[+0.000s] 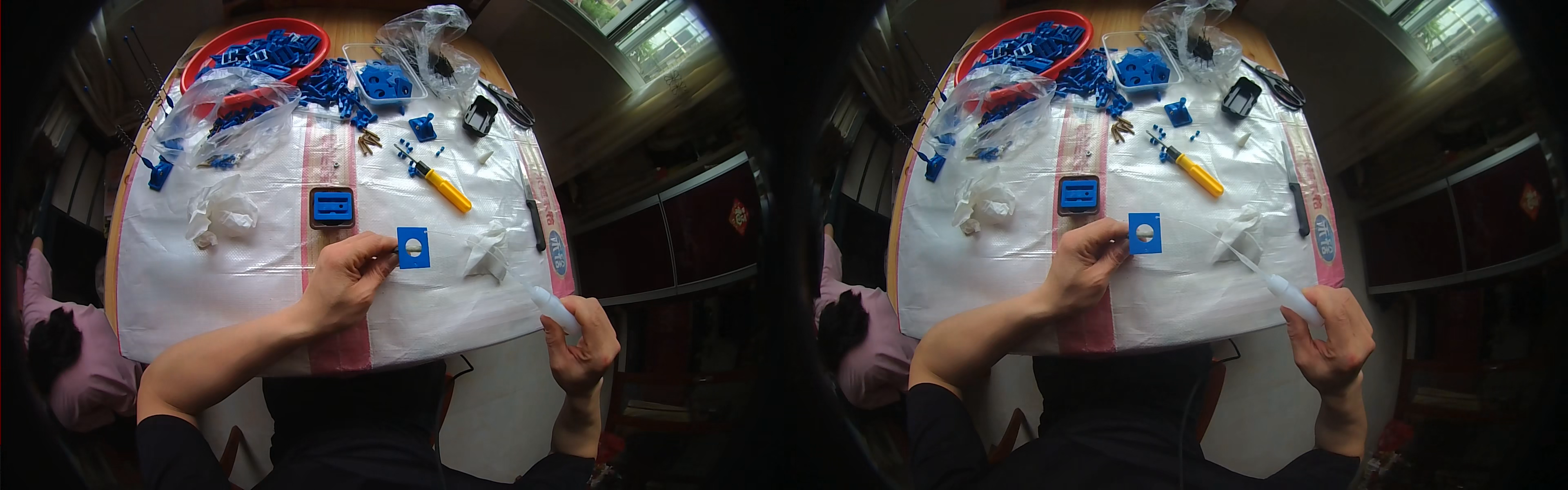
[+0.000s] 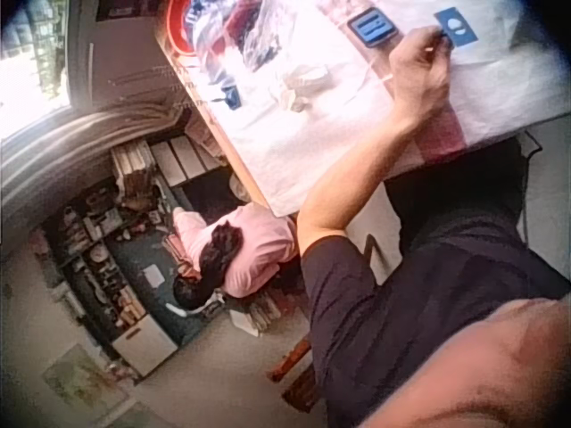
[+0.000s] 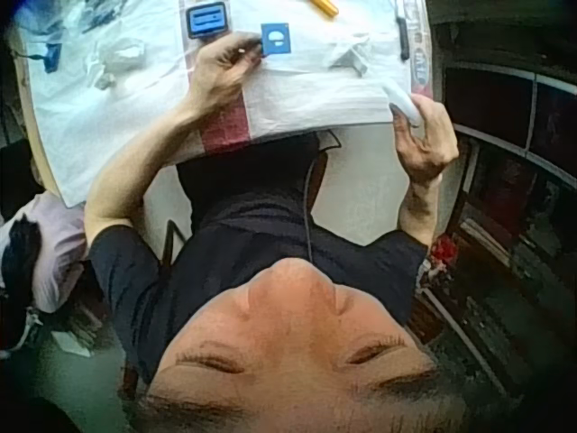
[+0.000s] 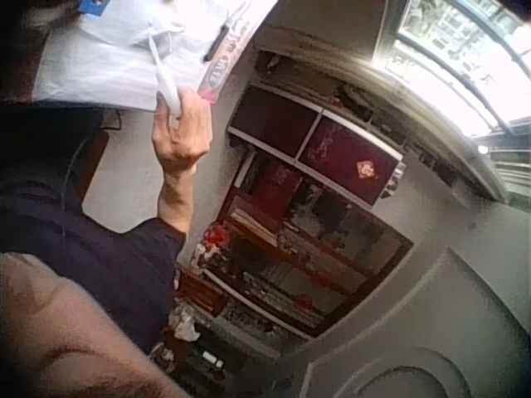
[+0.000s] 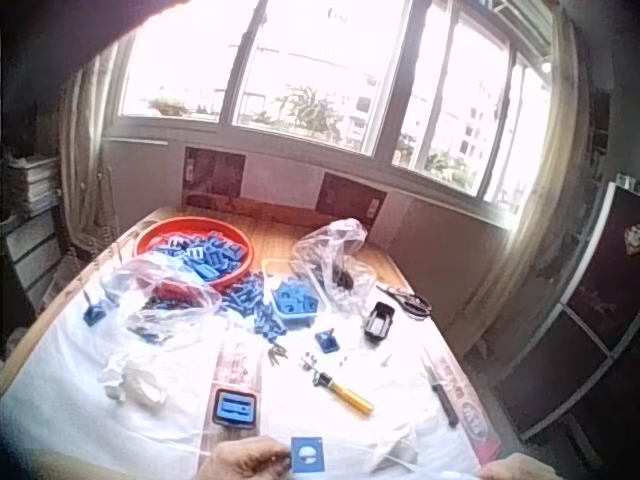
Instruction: The recorder is assembling small plastic components, specifically attaching a spring and a small metal rod to a blue plastic base using tools like a hex key and screwdriver.
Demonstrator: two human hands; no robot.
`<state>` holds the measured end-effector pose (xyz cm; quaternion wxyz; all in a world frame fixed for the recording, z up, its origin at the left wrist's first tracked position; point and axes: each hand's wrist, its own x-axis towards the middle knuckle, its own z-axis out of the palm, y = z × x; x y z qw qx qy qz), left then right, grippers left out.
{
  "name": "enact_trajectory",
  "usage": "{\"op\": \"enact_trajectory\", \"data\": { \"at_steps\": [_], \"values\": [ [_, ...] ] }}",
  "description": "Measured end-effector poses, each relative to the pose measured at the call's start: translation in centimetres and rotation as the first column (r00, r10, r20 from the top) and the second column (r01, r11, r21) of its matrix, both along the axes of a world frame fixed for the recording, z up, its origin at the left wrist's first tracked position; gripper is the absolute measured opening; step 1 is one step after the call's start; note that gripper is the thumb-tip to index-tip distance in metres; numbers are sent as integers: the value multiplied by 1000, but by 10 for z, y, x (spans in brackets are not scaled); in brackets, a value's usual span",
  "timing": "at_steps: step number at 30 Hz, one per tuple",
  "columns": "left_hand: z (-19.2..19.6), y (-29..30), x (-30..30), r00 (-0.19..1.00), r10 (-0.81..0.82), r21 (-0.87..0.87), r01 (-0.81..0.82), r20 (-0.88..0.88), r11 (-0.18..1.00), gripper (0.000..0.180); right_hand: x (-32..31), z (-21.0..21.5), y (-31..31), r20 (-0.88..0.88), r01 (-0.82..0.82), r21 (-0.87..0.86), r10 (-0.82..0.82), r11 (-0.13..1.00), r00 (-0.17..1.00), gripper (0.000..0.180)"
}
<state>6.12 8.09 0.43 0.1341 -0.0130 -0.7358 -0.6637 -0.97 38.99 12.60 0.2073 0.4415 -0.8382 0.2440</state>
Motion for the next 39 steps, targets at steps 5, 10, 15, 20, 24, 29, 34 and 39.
{"op": "enact_trajectory", "data": {
  "at_steps": [5,10,15,20,24,29,34,39],
  "values": [
    [0,0,0,1000,-5,4,4,7,1000,14,0,-1,0,3,0,-7,0,1000,1000,25],
    [-1,2,-2,999,34,30,-33,-26,999,16,0,-2,-2,15,2,-12,-2,1000,1000,24],
    [-3,1,-2,999,31,28,-30,-18,999,16,-1,-3,-1,11,0,-19,1,1000,1000,24],
    [0,2,-2,999,38,12,-38,-34,999,17,0,-2,0,17,12,-28,-12,1000,1000,24],
    [-2,2,-2,999,38,23,-38,-23,999,17,2,-1,0,18,3,-37,-2,999,1000,25],
    [-2,2,-2,999,36,25,-36,-23,999,17,3,-3,-4,15,-18,-36,19,999,1000,26],
    [-3,3,-3,998,34,44,-32,-44,999,17,1,-4,-6,18,-78,-18,78,997,997,25],
    [-4,2,-3,999,26,58,-23,-39,998,18,2,-4,-11,23,-61,-23,62,998,998,27]
  ]
}}
